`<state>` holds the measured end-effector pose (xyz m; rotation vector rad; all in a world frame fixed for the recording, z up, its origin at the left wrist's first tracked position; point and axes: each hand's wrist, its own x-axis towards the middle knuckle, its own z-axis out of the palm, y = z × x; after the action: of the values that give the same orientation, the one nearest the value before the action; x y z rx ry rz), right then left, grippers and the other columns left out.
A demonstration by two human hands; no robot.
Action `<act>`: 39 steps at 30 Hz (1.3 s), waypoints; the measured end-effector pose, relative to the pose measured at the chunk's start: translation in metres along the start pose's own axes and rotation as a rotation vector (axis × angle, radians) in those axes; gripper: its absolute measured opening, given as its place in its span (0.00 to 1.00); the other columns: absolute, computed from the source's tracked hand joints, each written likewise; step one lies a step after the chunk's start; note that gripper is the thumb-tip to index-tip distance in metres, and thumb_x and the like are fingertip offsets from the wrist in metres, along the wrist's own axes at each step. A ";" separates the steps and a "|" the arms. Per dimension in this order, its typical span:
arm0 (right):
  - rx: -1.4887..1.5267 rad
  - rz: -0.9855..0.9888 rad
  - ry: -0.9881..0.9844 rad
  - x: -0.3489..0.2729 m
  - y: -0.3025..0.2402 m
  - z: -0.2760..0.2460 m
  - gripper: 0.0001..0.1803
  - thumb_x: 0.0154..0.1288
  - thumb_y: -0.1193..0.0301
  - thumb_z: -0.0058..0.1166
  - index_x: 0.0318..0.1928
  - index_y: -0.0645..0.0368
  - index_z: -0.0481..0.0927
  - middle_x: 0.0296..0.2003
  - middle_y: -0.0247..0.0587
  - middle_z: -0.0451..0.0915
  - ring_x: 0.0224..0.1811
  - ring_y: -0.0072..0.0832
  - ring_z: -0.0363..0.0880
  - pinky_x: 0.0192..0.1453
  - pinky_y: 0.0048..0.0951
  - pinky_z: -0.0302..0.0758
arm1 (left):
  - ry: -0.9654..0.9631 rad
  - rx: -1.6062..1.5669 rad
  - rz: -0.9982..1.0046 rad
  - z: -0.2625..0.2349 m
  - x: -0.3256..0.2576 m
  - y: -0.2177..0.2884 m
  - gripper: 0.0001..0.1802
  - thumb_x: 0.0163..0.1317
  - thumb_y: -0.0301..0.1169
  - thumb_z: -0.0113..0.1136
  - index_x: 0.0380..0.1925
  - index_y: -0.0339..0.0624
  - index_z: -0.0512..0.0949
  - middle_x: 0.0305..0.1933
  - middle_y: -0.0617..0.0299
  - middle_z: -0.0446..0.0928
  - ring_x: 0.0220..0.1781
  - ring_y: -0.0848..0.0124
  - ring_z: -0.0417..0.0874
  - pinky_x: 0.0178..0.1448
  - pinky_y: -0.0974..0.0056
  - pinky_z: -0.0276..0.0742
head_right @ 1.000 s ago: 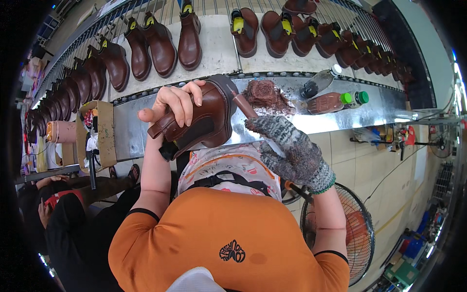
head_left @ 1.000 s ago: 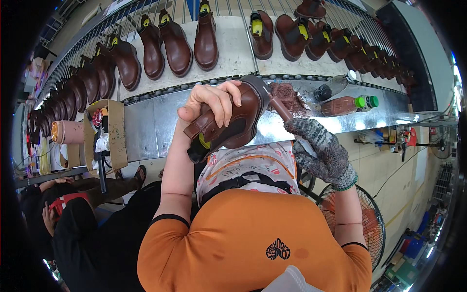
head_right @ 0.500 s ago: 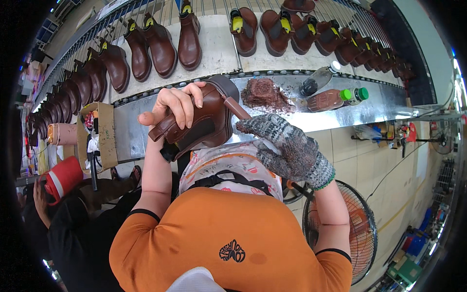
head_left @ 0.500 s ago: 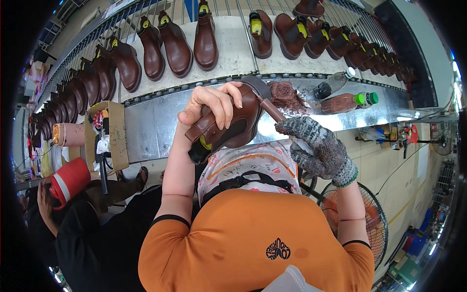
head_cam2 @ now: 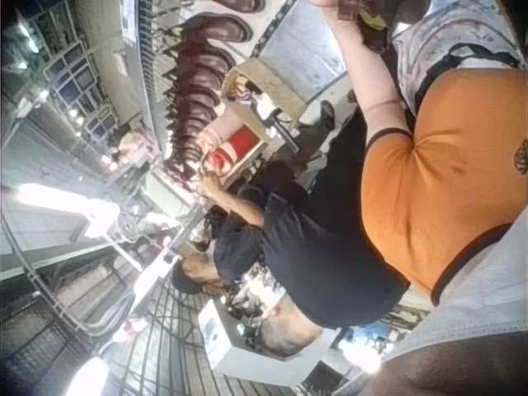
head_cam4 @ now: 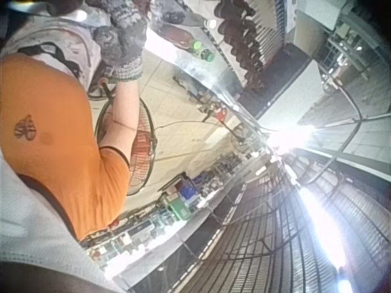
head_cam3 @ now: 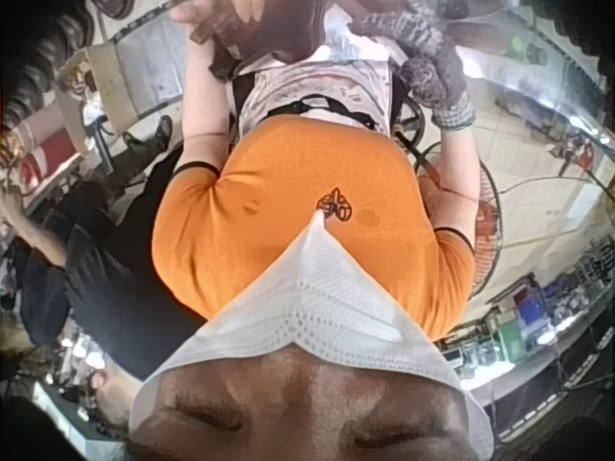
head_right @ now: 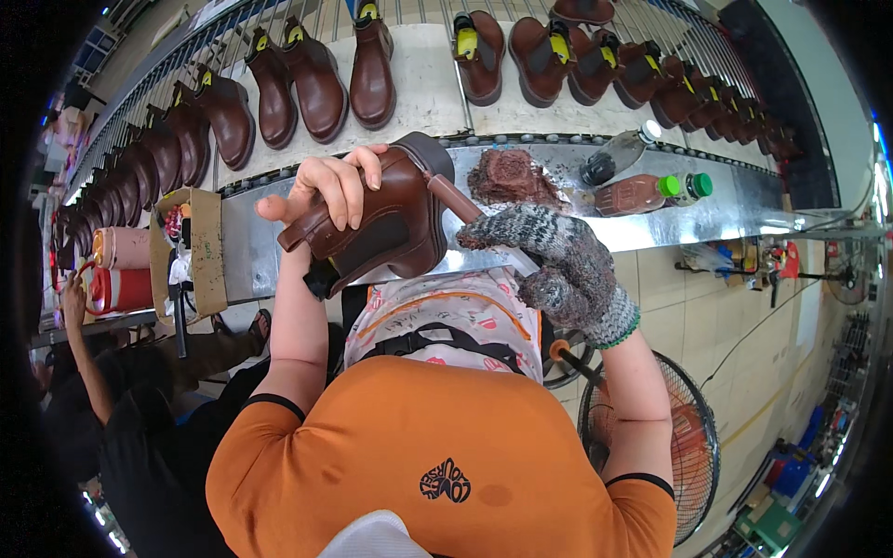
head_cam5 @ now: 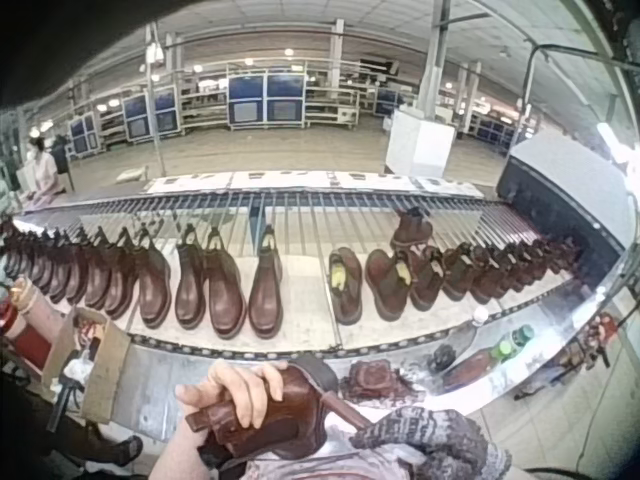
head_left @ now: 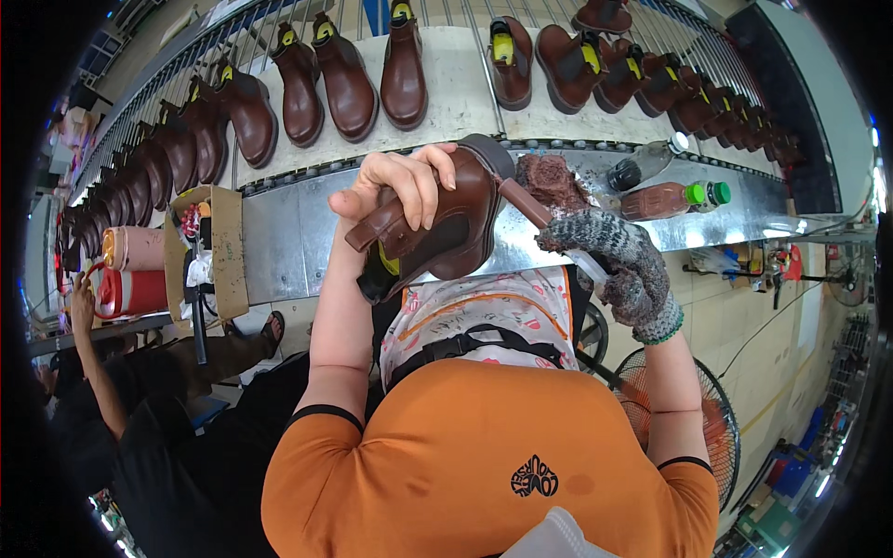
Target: The person picks up boots from a conveyor belt, applies a paste along the seams using an applicator tool, smooths the boots by hand, and places them back onto the conveyor belt.
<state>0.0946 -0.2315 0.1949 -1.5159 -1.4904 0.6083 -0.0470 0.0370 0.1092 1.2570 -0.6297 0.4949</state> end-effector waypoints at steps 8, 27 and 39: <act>0.024 -0.076 0.050 0.009 0.044 0.044 0.29 0.67 0.50 0.36 0.47 0.61 0.79 0.44 0.44 0.81 0.47 0.42 0.79 0.53 0.36 0.72 | 0.111 -0.141 0.077 -0.046 -0.030 -0.005 0.48 0.49 0.78 0.32 0.17 0.42 0.79 0.24 0.59 0.77 0.49 0.62 0.69 0.70 0.51 0.43; 0.124 0.289 -0.075 0.001 0.126 0.102 0.19 0.54 0.68 0.54 0.48 0.56 0.79 0.40 0.44 0.82 0.42 0.35 0.82 0.48 0.32 0.76 | 0.612 -0.373 -0.038 -0.141 -0.120 -0.014 0.43 0.55 0.72 0.39 0.28 0.40 0.80 0.33 0.60 0.75 0.56 0.61 0.67 0.69 0.53 0.54; 1.443 0.622 0.103 -0.038 0.166 0.121 0.36 0.62 0.42 0.46 0.51 0.65 0.75 0.37 0.44 0.81 0.20 0.17 0.72 0.24 0.15 0.72 | 1.245 0.150 -0.158 -0.161 -0.119 -0.027 0.45 0.55 0.73 0.37 0.18 0.36 0.76 0.21 0.54 0.75 0.33 0.57 0.78 0.52 0.58 0.71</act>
<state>0.0727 -0.2163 -0.0119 -0.7228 -0.1652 1.4895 -0.0906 0.1861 -0.0202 0.8854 0.5585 1.0553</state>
